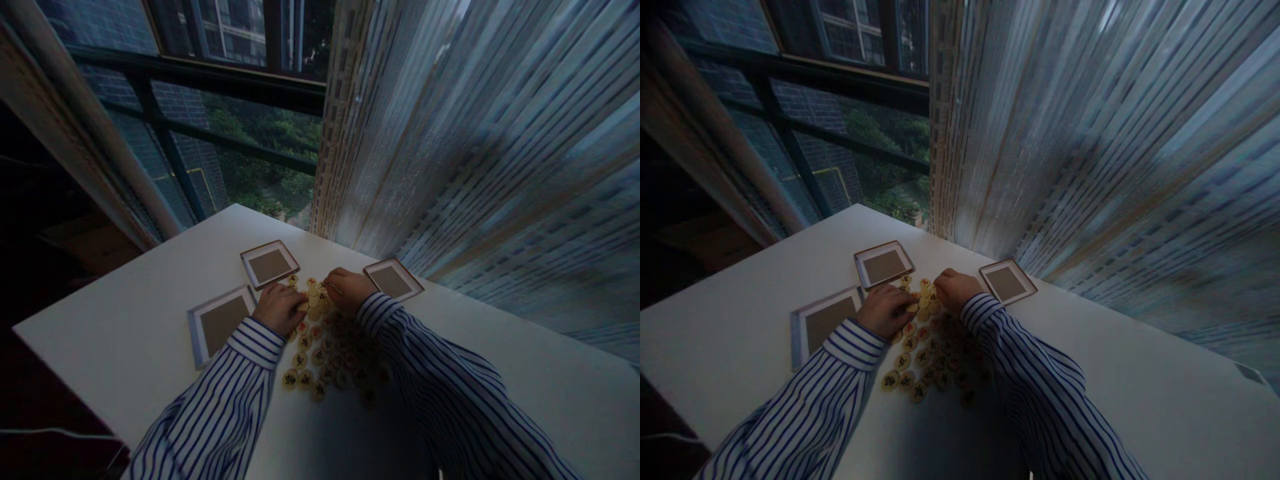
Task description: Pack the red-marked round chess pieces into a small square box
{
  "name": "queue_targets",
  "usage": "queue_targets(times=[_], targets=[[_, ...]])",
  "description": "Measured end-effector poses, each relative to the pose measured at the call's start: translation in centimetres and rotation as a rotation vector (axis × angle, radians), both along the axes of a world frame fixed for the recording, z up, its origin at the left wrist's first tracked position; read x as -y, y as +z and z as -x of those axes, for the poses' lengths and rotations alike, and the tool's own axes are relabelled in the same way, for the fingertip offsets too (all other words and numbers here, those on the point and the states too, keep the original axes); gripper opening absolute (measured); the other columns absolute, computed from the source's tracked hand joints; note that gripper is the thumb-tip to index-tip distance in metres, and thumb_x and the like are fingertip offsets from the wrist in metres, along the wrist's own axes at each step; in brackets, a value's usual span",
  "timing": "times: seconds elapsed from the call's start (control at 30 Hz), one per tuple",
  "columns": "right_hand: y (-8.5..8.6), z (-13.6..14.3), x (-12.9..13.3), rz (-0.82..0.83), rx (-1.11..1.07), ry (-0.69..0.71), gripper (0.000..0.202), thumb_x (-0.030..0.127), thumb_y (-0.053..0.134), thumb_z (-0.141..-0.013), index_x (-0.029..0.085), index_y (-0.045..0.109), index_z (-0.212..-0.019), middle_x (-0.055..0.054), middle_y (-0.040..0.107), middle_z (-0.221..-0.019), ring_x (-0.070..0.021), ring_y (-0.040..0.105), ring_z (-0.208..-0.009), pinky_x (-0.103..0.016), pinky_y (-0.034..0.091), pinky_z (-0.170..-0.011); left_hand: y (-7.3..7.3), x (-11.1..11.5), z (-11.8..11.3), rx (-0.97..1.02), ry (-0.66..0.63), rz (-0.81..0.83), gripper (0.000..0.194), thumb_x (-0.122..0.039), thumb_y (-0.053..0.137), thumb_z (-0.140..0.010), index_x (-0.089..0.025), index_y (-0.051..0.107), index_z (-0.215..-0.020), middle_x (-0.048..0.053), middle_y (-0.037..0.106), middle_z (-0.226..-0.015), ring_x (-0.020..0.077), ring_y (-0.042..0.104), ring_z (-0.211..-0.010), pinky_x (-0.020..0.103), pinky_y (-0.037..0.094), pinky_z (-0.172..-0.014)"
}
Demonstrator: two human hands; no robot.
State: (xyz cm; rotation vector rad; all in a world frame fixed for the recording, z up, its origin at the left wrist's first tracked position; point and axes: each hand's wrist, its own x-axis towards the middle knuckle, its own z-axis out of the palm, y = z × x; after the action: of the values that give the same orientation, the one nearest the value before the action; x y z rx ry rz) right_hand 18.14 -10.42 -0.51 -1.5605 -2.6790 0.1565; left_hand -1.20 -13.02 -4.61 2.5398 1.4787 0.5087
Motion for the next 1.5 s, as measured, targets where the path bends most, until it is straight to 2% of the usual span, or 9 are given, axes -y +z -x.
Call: queue_targets(times=[0.23, 0.4, 0.5, 0.63, 0.77, 0.87, 1.07, 1.33, 1.5], targets=[[-0.1, -0.2, 0.2, -0.045, -0.035, -0.01, 0.03, 0.026, 0.04, -0.086, 0.02, 0.063, -0.105, -0.006, 0.06, -0.111, -0.0167, 0.059, -0.096, -0.026, 0.044, -0.084, -0.8, -0.5, 0.3, 0.319, -0.039, -0.105, 0.035, -0.02, 0.053, -0.071, -0.016, 0.063, -0.105, 0.009, 0.063, -0.094, 0.0213, 0.058, -0.089, 0.036, 0.047, -0.081], [-0.2, -0.4, 0.3, -0.063, -0.049, -0.004, 0.03, 0.026, 0.04, -0.086, 0.02, 0.063, -0.104, -0.006, 0.06, -0.111, -0.0169, 0.06, -0.094, -0.027, 0.045, -0.083, -0.7, -0.3, 0.1, 0.557, -0.004, -0.04, 0.036, -0.026, 0.053, -0.073, -0.015, 0.064, -0.105, 0.009, 0.06, -0.094, 0.0204, 0.059, -0.088, 0.034, 0.049, -0.08], [-0.4, -0.4, 0.4, -0.072, -0.064, 0.002, 0.029, 0.026, 0.04, -0.086, 0.02, 0.063, -0.103, -0.006, 0.061, -0.11, -0.0167, 0.06, -0.093, -0.027, 0.045, -0.082, 0.2, -0.1, -0.1, 0.728, 0.017, 0.073, 0.031, -0.031, 0.055, -0.073, -0.016, 0.068, -0.097, 0.008, 0.062, -0.091, 0.0204, 0.059, -0.088, 0.033, 0.049, -0.079], [-0.6, -0.5, 0.6, -0.09, -0.102, 0.028, 0.028, 0.026, 0.041, -0.086, 0.02, 0.062, -0.103, -0.006, 0.061, -0.109, -0.0156, 0.06, -0.093, -0.026, 0.045, -0.082, 1.0, 0.0, 0.1, 0.985, 0.103, 0.356, 0.035, -0.04, 0.064, -0.067, -0.017, 0.07, -0.093, 0.008, 0.067, -0.087, 0.0209, 0.062, -0.082, 0.033, 0.05, -0.076], [-0.5, -0.4, 0.9, -0.119, -0.155, 0.056, 0.027, 0.025, 0.041, -0.086, 0.019, 0.063, -0.101, -0.006, 0.062, -0.106, -0.0156, 0.06, -0.092, -0.026, 0.046, -0.081, 1.1, -0.1, 0.3, 1.208, 0.135, 0.632, 0.047, -0.046, 0.071, -0.059, -0.016, 0.069, -0.096, 0.008, 0.071, -0.08, 0.0211, 0.065, -0.075, 0.037, 0.051, -0.077], [-0.4, -0.3, 1.2, -0.137, -0.188, 0.062, 0.026, 0.024, 0.043, -0.085, 0.019, 0.064, -0.099, -0.007, 0.063, -0.104, -0.0157, 0.061, -0.09, -0.026, 0.046, -0.08, 0.9, -0.1, 0.3, 1.336, 0.133, 0.716, 0.048, -0.043, 0.074, -0.057, -0.015, 0.068, -0.097, 0.007, 0.071, -0.081, 0.0189, 0.066, -0.073, 0.035, 0.051, -0.078], [-0.5, 0.0, 1.6, -0.206, -0.296, 0.096, 0.023, 0.026, 0.045, -0.085, 0.021, 0.063, -0.1, -0.005, 0.064, -0.099, -0.014, 0.06, -0.089, -0.024, 0.046, -0.079, 0.8, 0.0, 0.0, 1.408, 0.183, 0.774, 0.043, -0.039, 0.077, -0.055, -0.018, 0.066, -0.091, 0.001, 0.07, -0.08, 0.0138, 0.065, -0.07, 0.028, 0.052, -0.073], [-0.3, 1.3, 2.2, -0.272, -0.331, 0.153, 0.028, 0.034, 0.052, -0.082, 0.02, 0.062, -0.104, -0.005, 0.065, -0.096, -0.0146, 0.062, -0.082, -0.024, 0.047, -0.069, 0.7, -0.2, 0.0, 1.405, 0.074, 0.767, 0.04, -0.04, 0.077, -0.054, -0.017, 0.064, -0.083, -0.001, 0.068, -0.072, 0.0129, 0.064, -0.067, 0.028, 0.053, -0.072], [-0.3, 1.9, 2.4, -0.244, -0.329, 0.145, 0.029, 0.035, 0.054, -0.081, 0.02, 0.062, -0.104, -0.006, 0.065, -0.098, -0.0151, 0.062, -0.085, -0.024, 0.047, -0.071, 0.6, -0.3, 0.2, 1.384, 0.037, 0.777, 0.039, -0.036, 0.079, -0.052, -0.016, 0.062, -0.081, 0.0, 0.067, -0.074, 0.0126, 0.063, -0.069, 0.027, 0.053, -0.072]])
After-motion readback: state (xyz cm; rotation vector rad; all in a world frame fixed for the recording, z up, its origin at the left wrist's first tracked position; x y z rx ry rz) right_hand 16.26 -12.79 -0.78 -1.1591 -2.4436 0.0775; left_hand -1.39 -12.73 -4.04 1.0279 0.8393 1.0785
